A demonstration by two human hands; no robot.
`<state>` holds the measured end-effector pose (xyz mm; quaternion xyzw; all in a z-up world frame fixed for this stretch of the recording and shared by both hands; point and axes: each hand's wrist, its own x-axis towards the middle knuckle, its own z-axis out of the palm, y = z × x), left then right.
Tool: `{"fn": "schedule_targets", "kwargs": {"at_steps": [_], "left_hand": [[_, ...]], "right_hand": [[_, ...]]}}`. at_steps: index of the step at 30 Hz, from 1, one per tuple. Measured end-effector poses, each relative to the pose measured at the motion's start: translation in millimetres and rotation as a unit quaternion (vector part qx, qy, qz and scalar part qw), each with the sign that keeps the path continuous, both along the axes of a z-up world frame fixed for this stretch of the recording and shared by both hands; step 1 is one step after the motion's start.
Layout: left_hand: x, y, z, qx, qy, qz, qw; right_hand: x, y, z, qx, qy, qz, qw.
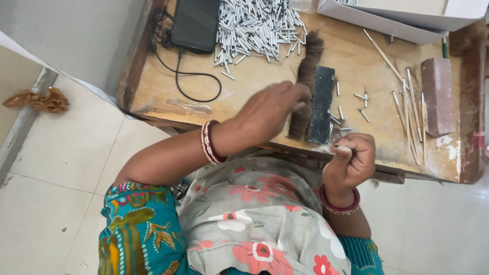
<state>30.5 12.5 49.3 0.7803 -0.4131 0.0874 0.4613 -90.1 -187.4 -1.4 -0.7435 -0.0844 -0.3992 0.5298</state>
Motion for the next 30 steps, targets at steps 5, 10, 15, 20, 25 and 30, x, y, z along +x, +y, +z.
{"fn": "schedule_targets", "kwargs": {"at_steps": [5, 10, 15, 20, 25, 30], "left_hand": [[-52, -44, -45, -0.271, 0.225, -0.185, 0.917], [-70, -62, -55, -0.450, 0.489, -0.255, 0.703], [-75, -65, -52, -0.460, 0.557, -0.261, 0.641], [-79, -67, -55, -0.449, 0.587, -0.258, 0.622], [-85, -61, -44, -0.457, 0.610, -0.264, 0.591], [-94, -56, -51, -0.442, 0.475, -0.273, 0.711]], "right_hand": [[1, 15, -8, 0.117, -0.020, 0.074, 0.990], [3, 14, -20, 0.155, -0.055, 0.043, 0.985], [10, 18, -14, 0.037, -0.116, -0.070, 0.990], [11, 12, -14, -0.031, -0.130, -0.129, 0.983], [-8, 2, 5, -0.210, -0.137, -0.201, 0.947], [-27, -2, 48, -0.303, -0.094, -0.092, 0.944]]}}
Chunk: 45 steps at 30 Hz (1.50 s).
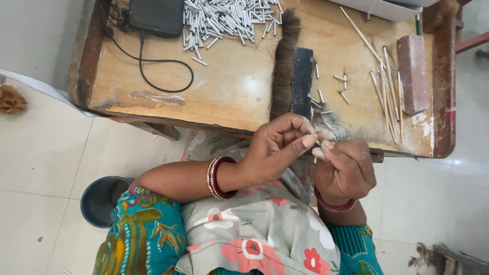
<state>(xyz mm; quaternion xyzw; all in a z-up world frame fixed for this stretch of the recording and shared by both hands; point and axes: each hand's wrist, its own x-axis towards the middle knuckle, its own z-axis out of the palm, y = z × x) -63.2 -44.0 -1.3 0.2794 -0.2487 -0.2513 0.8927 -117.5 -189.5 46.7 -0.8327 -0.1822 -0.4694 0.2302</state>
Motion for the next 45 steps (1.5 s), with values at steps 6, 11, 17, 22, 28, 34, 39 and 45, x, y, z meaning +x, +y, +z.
{"fn": "schedule_targets", "kwargs": {"at_steps": [6, 11, 17, 22, 28, 34, 39, 45], "left_hand": [[6, 2, 10, 0.006, 0.007, 0.045, 0.999], [6, -1, 1, 0.000, -0.010, 0.040, 0.999], [2, 6, 3, 0.014, -0.004, 0.054, 0.998], [0, 6, -1, 0.019, -0.027, 0.057, 0.998], [4, 9, 7, 0.008, -0.028, 0.060, 0.998], [5, 8, 4, 0.037, -0.091, 0.101, 0.990], [-3, 11, 2, 0.038, -0.106, 0.112, 0.987], [-4, 14, 11, 0.035, -0.074, 0.109, 0.991]], "right_hand": [[3, 9, 21, 0.129, 0.084, 0.016, 0.988], [0, -9, -11, 0.135, 0.052, 0.021, 0.989], [1, -5, -12, 0.154, 0.077, 0.042, 0.984], [-1, -2, -16, 0.159, 0.101, 0.053, 0.981], [5, -7, -24, 0.190, 0.095, 0.065, 0.975], [11, -8, -25, 0.169, 0.089, 0.073, 0.979], [6, 1, -21, 0.198, 0.087, 0.096, 0.971], [8, -6, -28, 0.213, 0.082, 0.120, 0.966]]}}
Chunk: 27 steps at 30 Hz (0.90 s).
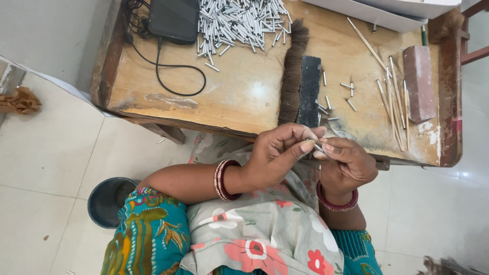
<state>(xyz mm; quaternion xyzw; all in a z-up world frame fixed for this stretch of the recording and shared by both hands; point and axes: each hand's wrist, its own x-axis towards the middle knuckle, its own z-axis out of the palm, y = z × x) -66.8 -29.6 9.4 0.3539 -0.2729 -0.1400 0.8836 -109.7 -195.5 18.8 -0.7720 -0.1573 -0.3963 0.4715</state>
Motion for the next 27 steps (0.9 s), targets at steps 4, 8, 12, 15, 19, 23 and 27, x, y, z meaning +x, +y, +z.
{"fn": "schedule_targets", "kwargs": {"at_steps": [4, 8, 12, 15, 19, 23, 27], "left_hand": [[4, 0, -5, 0.025, -0.011, 0.015, 1.000], [26, 5, -7, 0.124, -0.110, 0.110, 0.980], [61, 32, 17, 0.302, -0.289, 0.256, 0.872], [77, 32, 12, 0.432, -0.357, 0.231, 0.795], [81, 17, -6, 0.503, -0.359, 0.213, 0.756], [56, -8, -27, 0.360, -0.267, 0.227, 0.865], [40, -19, -37, 0.195, -0.137, 0.196, 0.951]], "right_hand": [[2, 4, 4, -0.060, -0.014, -0.027, 0.998], [18, -11, 10, -0.087, 0.028, -0.022, 0.996], [41, -38, 14, -0.214, 0.053, -0.164, 0.961], [39, -26, 34, -0.222, 0.105, -0.158, 0.957], [32, -31, 7, -0.153, 0.240, -0.013, 0.958], [33, -27, 5, -0.158, 0.232, -0.015, 0.960], [33, -23, 6, -0.146, 0.257, -0.021, 0.955]]}}
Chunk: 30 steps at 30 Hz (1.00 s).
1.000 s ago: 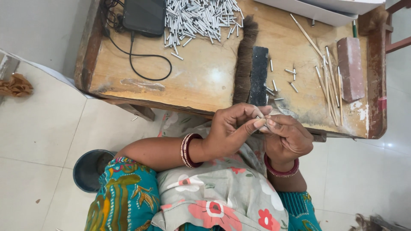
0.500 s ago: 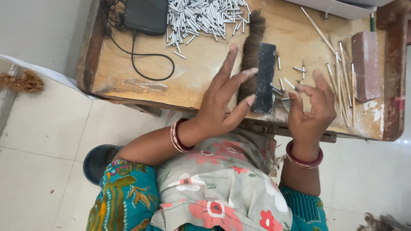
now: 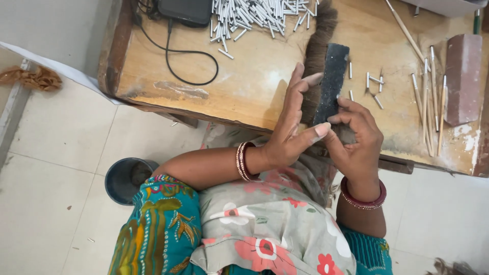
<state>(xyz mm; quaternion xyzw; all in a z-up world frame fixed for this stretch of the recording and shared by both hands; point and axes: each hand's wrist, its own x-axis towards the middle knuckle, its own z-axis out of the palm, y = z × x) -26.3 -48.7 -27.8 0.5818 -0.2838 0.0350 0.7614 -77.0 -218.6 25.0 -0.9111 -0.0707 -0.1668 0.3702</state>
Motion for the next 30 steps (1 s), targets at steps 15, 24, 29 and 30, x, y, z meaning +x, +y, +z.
{"fn": "schedule_targets", "kwargs": {"at_steps": [15, 24, 29, 30], "left_hand": [[21, 48, 26, 0.347, -0.134, 0.139, 0.918], [28, 38, 17, 0.380, -0.157, 0.119, 0.904], [26, 36, 14, 0.398, -0.172, 0.126, 0.892], [25, 35, 12, 0.404, -0.179, 0.130, 0.888]], "right_hand": [[9, 30, -19, -0.370, -0.092, -0.020, 0.924], [8, 33, -43, -0.315, -0.081, -0.064, 0.943], [7, 33, -38, -0.337, -0.096, -0.072, 0.934], [6, 32, -37, -0.337, -0.106, -0.072, 0.933]]}}
